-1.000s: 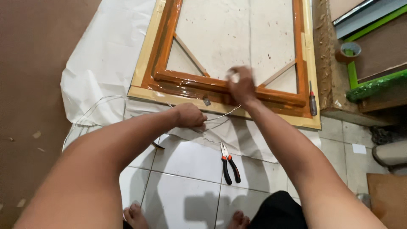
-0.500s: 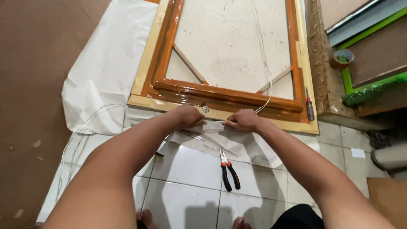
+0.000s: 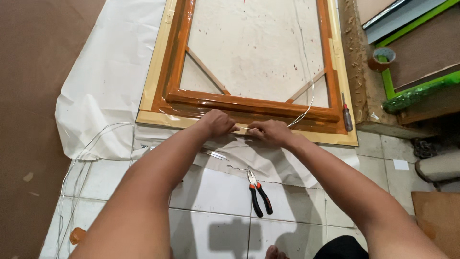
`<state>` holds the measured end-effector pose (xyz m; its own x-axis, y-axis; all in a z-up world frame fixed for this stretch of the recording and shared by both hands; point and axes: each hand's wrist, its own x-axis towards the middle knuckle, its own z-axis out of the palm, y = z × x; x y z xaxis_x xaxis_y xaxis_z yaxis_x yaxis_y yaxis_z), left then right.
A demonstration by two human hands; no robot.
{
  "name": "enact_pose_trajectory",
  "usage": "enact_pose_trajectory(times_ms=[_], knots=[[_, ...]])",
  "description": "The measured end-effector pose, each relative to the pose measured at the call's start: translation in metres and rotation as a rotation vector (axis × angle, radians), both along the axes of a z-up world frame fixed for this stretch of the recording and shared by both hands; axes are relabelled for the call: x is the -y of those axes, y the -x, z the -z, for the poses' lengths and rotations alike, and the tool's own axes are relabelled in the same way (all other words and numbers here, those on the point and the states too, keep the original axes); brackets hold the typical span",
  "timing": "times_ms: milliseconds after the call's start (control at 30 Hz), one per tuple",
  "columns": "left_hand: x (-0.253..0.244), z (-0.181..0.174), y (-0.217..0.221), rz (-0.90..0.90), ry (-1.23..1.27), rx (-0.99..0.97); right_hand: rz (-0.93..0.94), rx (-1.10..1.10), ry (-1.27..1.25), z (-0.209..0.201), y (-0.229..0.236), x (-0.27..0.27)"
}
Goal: The person twists wires together by hand and then uses pliers to secure the wire to a bracket on the back of a large wooden picture frame.
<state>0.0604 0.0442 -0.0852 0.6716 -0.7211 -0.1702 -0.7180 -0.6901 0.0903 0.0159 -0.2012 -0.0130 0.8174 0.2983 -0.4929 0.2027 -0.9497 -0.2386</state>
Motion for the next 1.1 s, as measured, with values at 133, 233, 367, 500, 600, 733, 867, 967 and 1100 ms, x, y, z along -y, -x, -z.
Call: enact_pose_trajectory(times_ms=[133, 233, 367, 500, 600, 733, 867, 967, 1100], knots=[[-0.017, 0.000, -0.005, 0.126, 0.324, 0.154, -0.073, 0.045, 0.161, 0.012, -0.003, 0.015], [-0.044, 0.002, -0.016, -0.033, 0.417, 0.233, -0.088, 0.034, 0.267, 0.024, 0.001, 0.030], [-0.060, 0.013, -0.029, -0.335, 0.116, -0.104, -0.022, 0.028, 0.277, 0.027, 0.005, 0.032], [-0.050, 0.026, -0.022, -0.435, 0.185, -0.240, 0.060, 0.026, 0.229, 0.023, -0.001, 0.031], [-0.044, 0.033, -0.016, -0.450, 0.151, -0.256, 0.099, 0.071, 0.242, 0.022, -0.002, 0.032], [-0.044, 0.034, -0.015, -0.430, 0.187, -0.261, 0.102, 0.061, 0.244, 0.027, -0.002, 0.034], [-0.045, 0.032, -0.008, -0.406, 0.196, -0.209, 0.109, 0.066, 0.236, 0.034, -0.004, 0.029], [-0.049, 0.025, 0.001, -0.362, 0.224, -0.193, 0.113, 0.090, 0.223, 0.036, -0.009, 0.022], [-0.048, 0.022, 0.004, -0.225, 0.205, 0.047, 0.109, 0.129, 0.178, 0.040, -0.012, 0.009]])
